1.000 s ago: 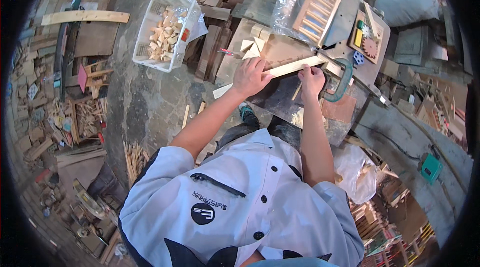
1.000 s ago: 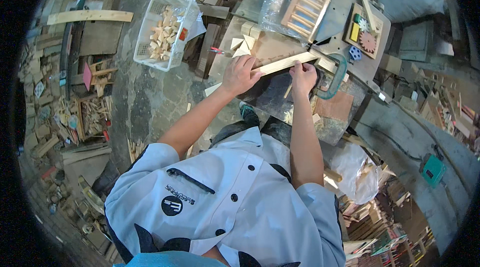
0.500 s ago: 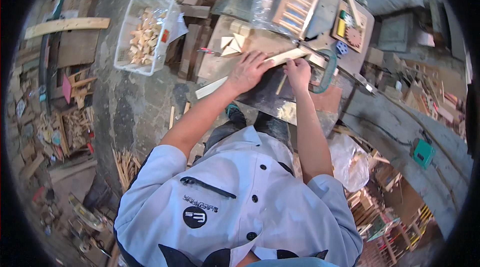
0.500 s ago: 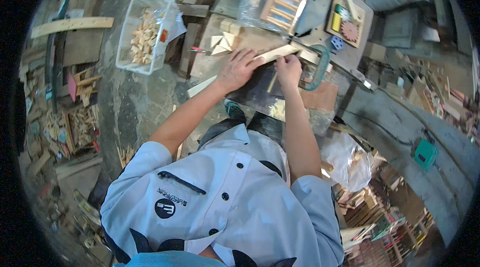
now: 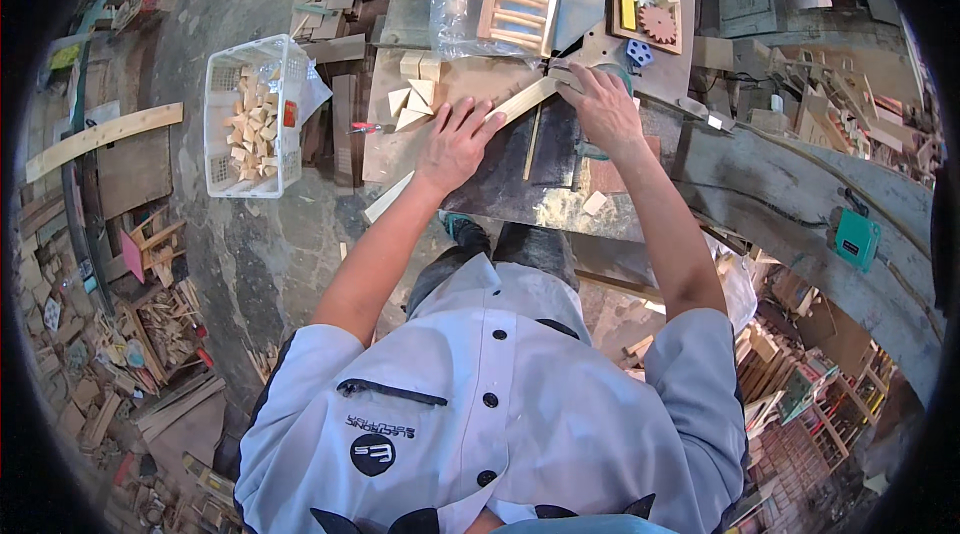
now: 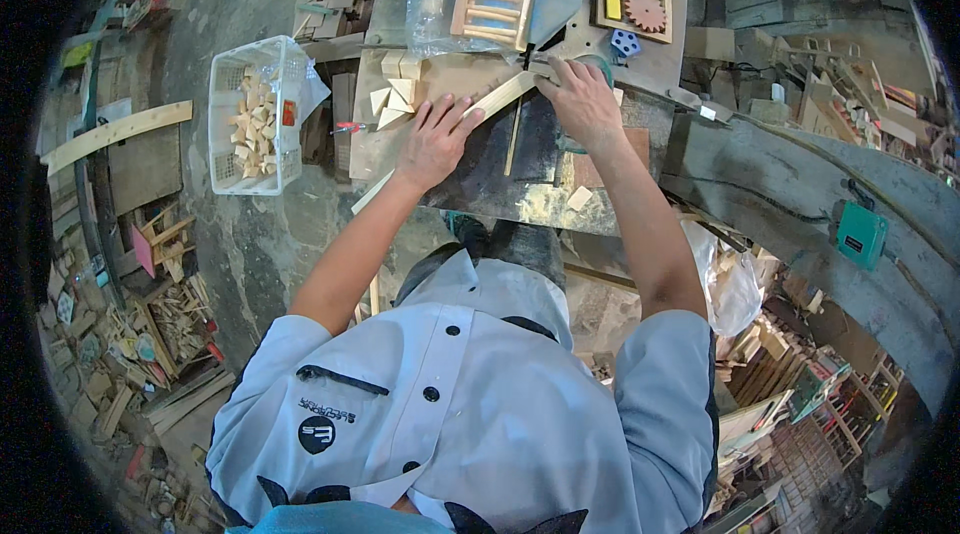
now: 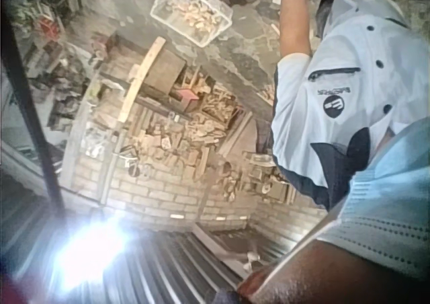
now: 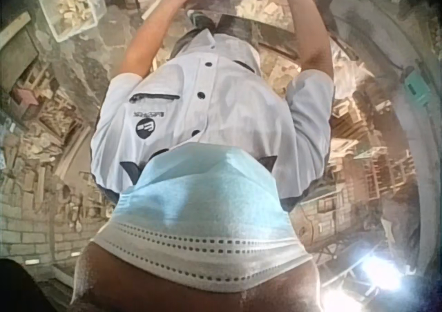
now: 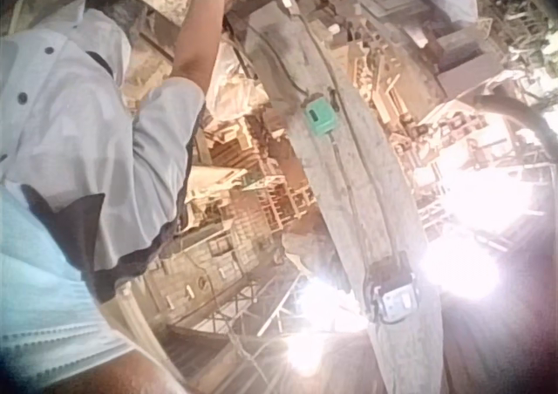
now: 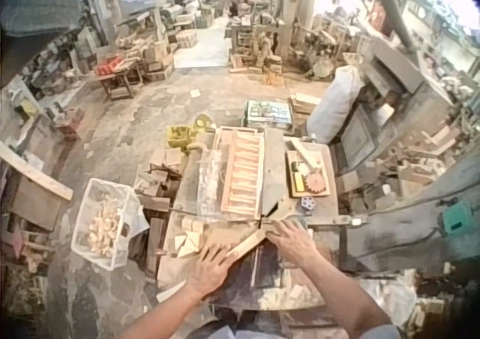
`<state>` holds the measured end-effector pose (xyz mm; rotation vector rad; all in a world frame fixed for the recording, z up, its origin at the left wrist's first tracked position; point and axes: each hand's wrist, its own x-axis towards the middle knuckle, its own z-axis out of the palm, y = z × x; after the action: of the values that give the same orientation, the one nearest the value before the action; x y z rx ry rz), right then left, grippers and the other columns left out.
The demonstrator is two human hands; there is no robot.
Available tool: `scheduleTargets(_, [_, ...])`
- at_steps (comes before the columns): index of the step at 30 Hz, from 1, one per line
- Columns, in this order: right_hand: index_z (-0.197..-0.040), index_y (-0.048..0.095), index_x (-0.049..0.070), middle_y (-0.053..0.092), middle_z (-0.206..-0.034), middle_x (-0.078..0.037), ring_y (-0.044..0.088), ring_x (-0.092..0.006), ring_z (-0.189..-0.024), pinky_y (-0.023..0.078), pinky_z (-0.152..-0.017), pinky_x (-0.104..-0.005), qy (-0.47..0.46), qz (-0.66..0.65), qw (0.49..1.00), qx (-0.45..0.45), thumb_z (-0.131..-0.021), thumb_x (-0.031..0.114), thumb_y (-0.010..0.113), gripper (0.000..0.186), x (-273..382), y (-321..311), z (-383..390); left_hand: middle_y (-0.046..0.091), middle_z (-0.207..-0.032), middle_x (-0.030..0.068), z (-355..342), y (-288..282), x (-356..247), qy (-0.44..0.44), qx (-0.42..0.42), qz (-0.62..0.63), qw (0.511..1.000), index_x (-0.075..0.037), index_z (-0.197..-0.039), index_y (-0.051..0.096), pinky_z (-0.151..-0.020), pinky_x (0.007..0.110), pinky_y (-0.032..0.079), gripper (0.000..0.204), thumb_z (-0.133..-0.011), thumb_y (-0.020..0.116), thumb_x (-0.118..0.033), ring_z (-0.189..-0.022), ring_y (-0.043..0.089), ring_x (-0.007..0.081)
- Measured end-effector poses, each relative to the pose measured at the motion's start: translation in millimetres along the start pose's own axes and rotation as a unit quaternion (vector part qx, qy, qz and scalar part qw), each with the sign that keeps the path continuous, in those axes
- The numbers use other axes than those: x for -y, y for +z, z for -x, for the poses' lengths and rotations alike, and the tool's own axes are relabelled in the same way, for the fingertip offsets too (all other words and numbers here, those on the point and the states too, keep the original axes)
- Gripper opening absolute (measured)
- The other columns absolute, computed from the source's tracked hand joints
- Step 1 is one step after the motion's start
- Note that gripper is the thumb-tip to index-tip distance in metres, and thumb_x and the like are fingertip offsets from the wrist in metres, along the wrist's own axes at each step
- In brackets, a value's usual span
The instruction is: Measuring and inspecting wooden pieces on a workbench in a workshop.
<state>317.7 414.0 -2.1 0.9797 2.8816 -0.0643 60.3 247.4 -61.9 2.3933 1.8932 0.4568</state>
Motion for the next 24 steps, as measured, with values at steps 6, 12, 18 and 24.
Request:
scheduleTargets(6, [-0.139, 0.072, 0.023, 0.053, -0.158, -0.008, 0.055, -0.0268, -0.14, 0.044, -0.117, -0.0439, 0.012, 0.032, 0.999, 0.021, -0.097, 0.011, 0.066, 0.043, -3, -4, -2, 0.062, -0.148, 0.0046, -8, -4, 0, 0.003, 0.009, 0.001, 1.0, -0.022, -0.144, 0.065, -0.116, 0.055, 0.044, 0.053, -0.092, 0.069, -0.013, -0.139, 0.056, 0.0322])
scheduleTargets(12, [-0.137, 0.074, 0.025, 0.053, -0.158, -0.005, 0.054, -0.0253, -0.141, 0.044, -0.117, -0.0431, 0.022, 0.007, 0.999, 0.036, -0.095, 0.01, 0.068, 0.045, -11, -2, -14, 0.062, -0.147, 0.0044, -16, 4, 8, 0.007, 0.004, -0.009, 1.0, -0.022, -0.145, 0.065, -0.117, 0.054, 0.043, 0.056, -0.09, 0.07, -0.012, -0.139, 0.056, 0.0321])
scheduleTargets(18, [-0.133, 0.077, 0.026, 0.055, -0.156, -0.001, 0.055, -0.0232, -0.138, 0.044, -0.116, -0.0399, 0.031, 0.0, 0.999, 0.018, -0.096, 0.009, 0.067, 0.042, -29, -1, -31, 0.063, -0.147, 0.0041, -39, 7, 18, 0.018, 0.002, -0.014, 1.0, -0.022, -0.146, 0.064, -0.115, 0.054, 0.044, 0.056, -0.091, 0.069, -0.012, -0.139, 0.055, 0.0314])
scheduleTargets(24, [-0.134, 0.076, 0.028, 0.055, -0.155, 0.0, 0.055, -0.0215, -0.137, 0.044, -0.116, -0.0392, 0.033, 0.008, 0.999, 0.026, -0.096, 0.01, 0.067, 0.043, -37, -8, -43, 0.062, -0.149, 0.0041, -52, 10, 26, 0.019, 0.003, -0.016, 1.0, -0.021, -0.147, 0.063, -0.115, 0.055, 0.045, 0.055, -0.092, 0.068, -0.013, -0.14, 0.054, 0.0317])
